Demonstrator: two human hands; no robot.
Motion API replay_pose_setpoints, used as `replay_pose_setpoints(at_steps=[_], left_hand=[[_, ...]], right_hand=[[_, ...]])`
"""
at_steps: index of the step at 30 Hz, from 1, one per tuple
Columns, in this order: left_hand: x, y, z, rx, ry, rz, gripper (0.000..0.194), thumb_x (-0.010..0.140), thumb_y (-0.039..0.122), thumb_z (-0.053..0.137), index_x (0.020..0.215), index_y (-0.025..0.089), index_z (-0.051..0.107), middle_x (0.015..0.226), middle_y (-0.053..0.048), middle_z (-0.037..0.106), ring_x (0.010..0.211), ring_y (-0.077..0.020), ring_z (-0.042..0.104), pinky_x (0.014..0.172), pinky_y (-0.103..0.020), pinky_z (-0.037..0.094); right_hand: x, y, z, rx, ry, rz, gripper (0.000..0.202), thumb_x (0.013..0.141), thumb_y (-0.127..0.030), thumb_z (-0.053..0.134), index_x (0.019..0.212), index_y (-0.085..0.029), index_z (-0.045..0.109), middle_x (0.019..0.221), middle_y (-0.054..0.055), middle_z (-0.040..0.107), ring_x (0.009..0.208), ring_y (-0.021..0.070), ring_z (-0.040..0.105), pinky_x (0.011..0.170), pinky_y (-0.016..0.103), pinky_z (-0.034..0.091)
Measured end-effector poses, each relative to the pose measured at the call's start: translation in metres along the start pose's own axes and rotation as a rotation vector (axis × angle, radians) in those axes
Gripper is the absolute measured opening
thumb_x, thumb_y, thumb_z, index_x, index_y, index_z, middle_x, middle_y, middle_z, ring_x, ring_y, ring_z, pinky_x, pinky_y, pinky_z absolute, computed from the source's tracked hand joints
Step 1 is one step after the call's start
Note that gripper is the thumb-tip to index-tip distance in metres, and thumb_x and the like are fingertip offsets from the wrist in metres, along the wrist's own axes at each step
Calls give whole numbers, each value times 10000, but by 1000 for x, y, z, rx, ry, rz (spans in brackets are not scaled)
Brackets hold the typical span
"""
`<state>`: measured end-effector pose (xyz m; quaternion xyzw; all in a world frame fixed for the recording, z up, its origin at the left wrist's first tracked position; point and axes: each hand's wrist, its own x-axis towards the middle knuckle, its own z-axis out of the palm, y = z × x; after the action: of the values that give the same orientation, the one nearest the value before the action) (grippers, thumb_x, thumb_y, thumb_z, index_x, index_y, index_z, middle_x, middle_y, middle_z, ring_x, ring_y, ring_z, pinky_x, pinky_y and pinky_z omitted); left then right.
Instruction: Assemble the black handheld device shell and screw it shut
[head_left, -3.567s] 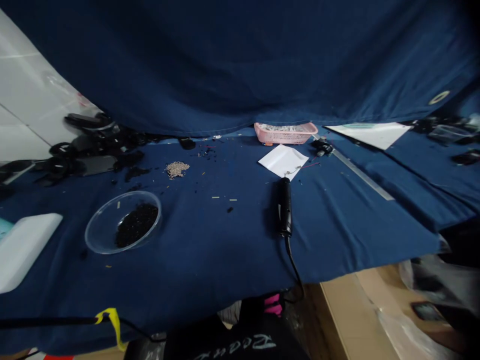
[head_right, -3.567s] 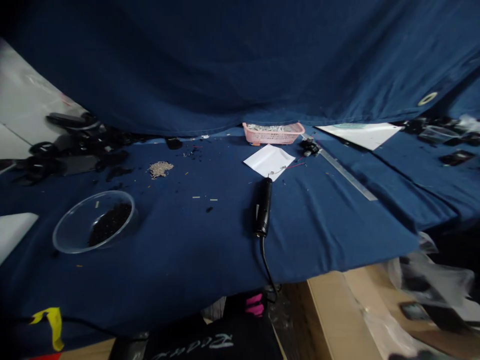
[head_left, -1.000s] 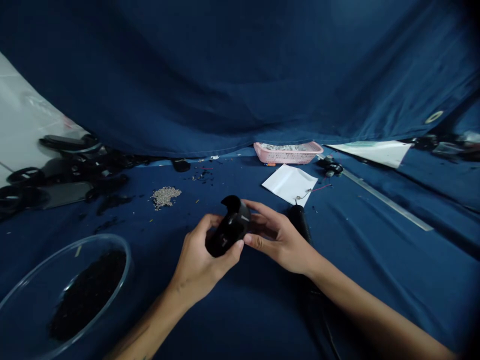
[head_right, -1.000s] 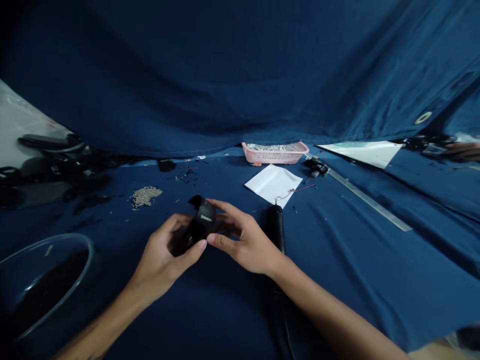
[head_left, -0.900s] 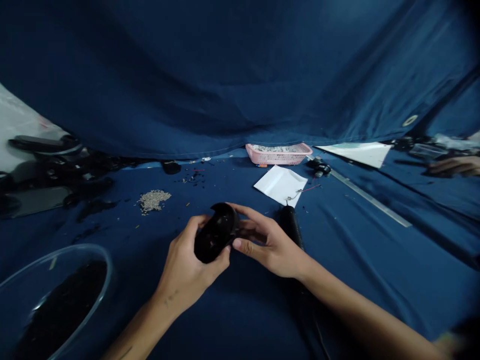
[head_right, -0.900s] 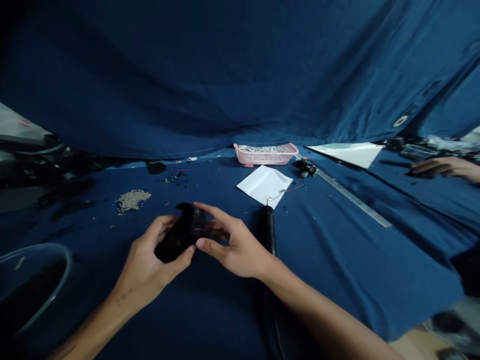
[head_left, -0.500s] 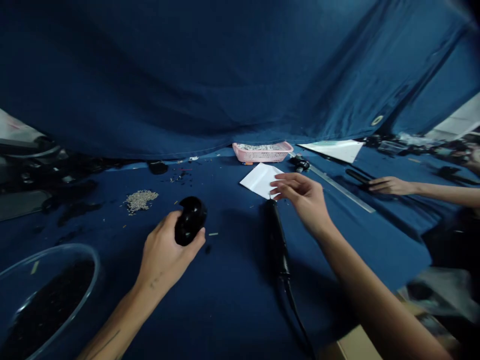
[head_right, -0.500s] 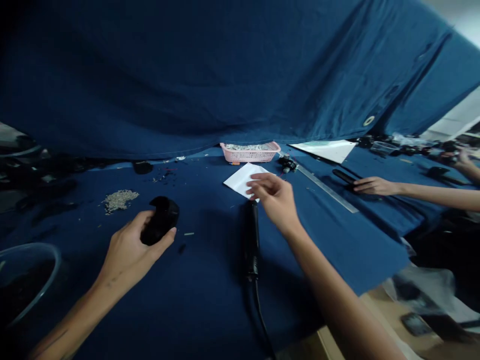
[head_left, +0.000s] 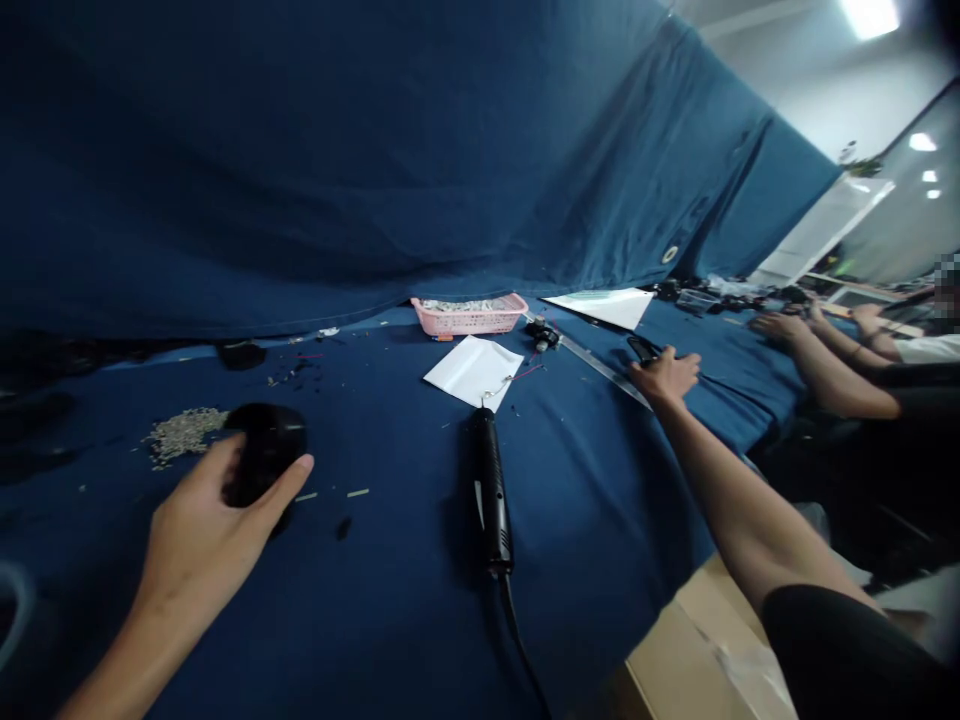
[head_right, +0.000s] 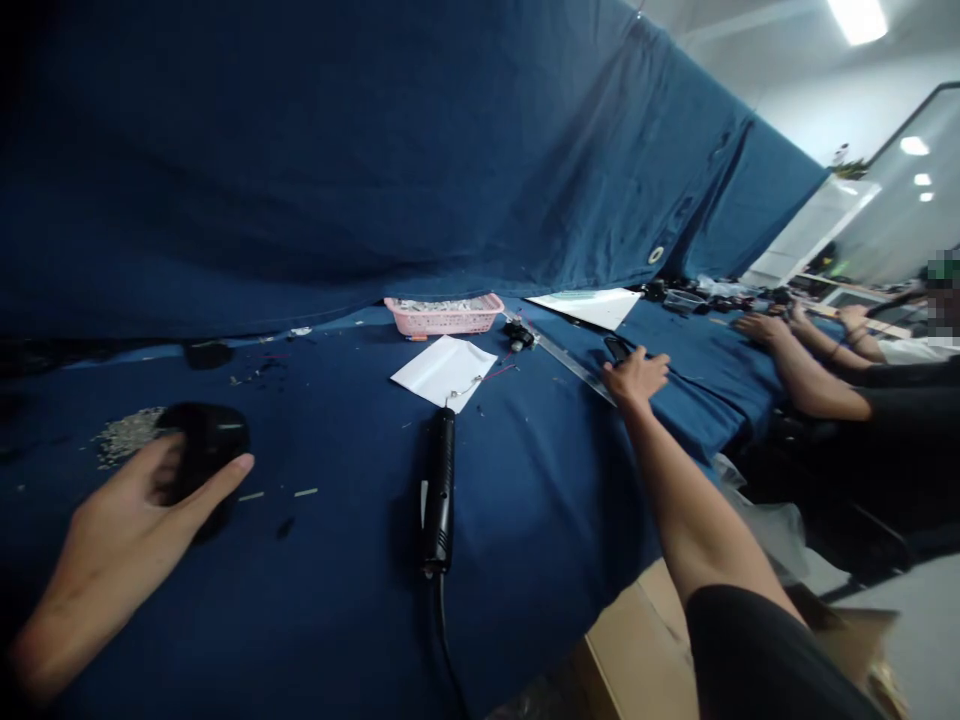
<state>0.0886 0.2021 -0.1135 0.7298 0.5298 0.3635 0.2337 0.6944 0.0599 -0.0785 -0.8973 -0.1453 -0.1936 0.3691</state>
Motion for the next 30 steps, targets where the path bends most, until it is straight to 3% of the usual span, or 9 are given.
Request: replay_pose_setpoints(at_steps=[7, 10, 13, 17, 19, 21, 25, 27, 30], left_hand=[[18, 1, 16, 429, 126, 376, 711, 955, 457, 536, 1524, 32, 500, 1422, -259, 615, 1384, -482, 486, 1161, -678, 339], [13, 7, 13, 328, 246, 433, 599, 978, 368, 537, 1470, 28, 559, 1478, -261, 563, 1484, -421, 411, 1268, -601, 219], [-2, 30, 2, -54, 312, 366, 357, 959, 330, 620, 1260, 163, 717, 1276, -155, 688, 1286, -324, 610, 1214, -512, 372], [-17, 55, -14, -636, -258, -64, 409, 951, 543, 590, 1157, 207, 696, 867, -74, 701, 653, -246, 689, 650, -442, 609], [-20, 59, -19, -926, -649, -349, 566, 910, 675, 553, 1180, 194, 682, 844, -99, 705, 665, -284, 706, 555, -422, 592], [-19, 59, -23, -1042, -787, -474, 564, 844, 672, 658, 1125, 186, 703, 835, -108, 706, 713, -295, 716, 554, -404, 600], [-10, 52, -28, -1039, -567, -394, 395, 838, 499, 759, 1140, 250, 709, 936, -57, 708, 730, -203, 688, 587, -319, 607], [-4, 48, -31, -1016, -479, -365, 402, 866, 514, 722, 1204, 298, 686, 1029, -44, 719, 770, -196, 686, 594, -312, 603], [-1, 45, -32, -922, -451, -363, 407, 868, 582, 681, 1097, 250, 729, 966, -63, 745, 749, -210, 683, 544, -278, 539]], right_hand=[[5, 4, -6, 163, -3, -159, 278, 1007, -403, 668, 1230, -238, 647, 1294, 138, 610, 1270, 345, 542, 1111, 595, 401], [-17, -20, -17, 260, -23, -397, 308, 976, -404, 645, 1257, -282, 618, 1237, 202, 628, 1300, 469, 491, 1091, 725, 271], [-72, -67, -42, 352, -232, -736, 428, 919, -343, 710, 1329, -286, 602, 1278, 162, 642, 1221, 417, 583, 1051, 604, 429], [-185, -150, -84, 476, -784, -1359, 364, 966, -185, 637, 1324, -248, 613, 1421, 80, 608, 1349, 301, 546, 1154, 466, 443], [-235, -184, -96, 543, -990, -1651, 452, 940, 6, 471, 1311, -216, 603, 1537, 80, 520, 1448, 269, 441, 1205, 478, 385], [-272, -206, -98, 612, -1028, -1760, 618, 871, 100, 383, 1365, -212, 586, 1595, 73, 459, 1519, 261, 345, 1212, 505, 366], [-317, -207, -90, 955, -970, -1300, 500, 961, 36, 366, 1336, -204, 595, 1472, 105, 574, 1391, 225, 529, 1111, 425, 488], [-335, -194, -89, 871, -956, -934, 350, 982, -49, 489, 1285, -196, 582, 1227, 97, 682, 1083, 200, 689, 872, 329, 579], [-360, -178, -86, 546, -1052, -832, 451, 868, -69, 699, 1292, -186, 601, 1106, 84, 671, 752, 159, 648, 693, 292, 528]])
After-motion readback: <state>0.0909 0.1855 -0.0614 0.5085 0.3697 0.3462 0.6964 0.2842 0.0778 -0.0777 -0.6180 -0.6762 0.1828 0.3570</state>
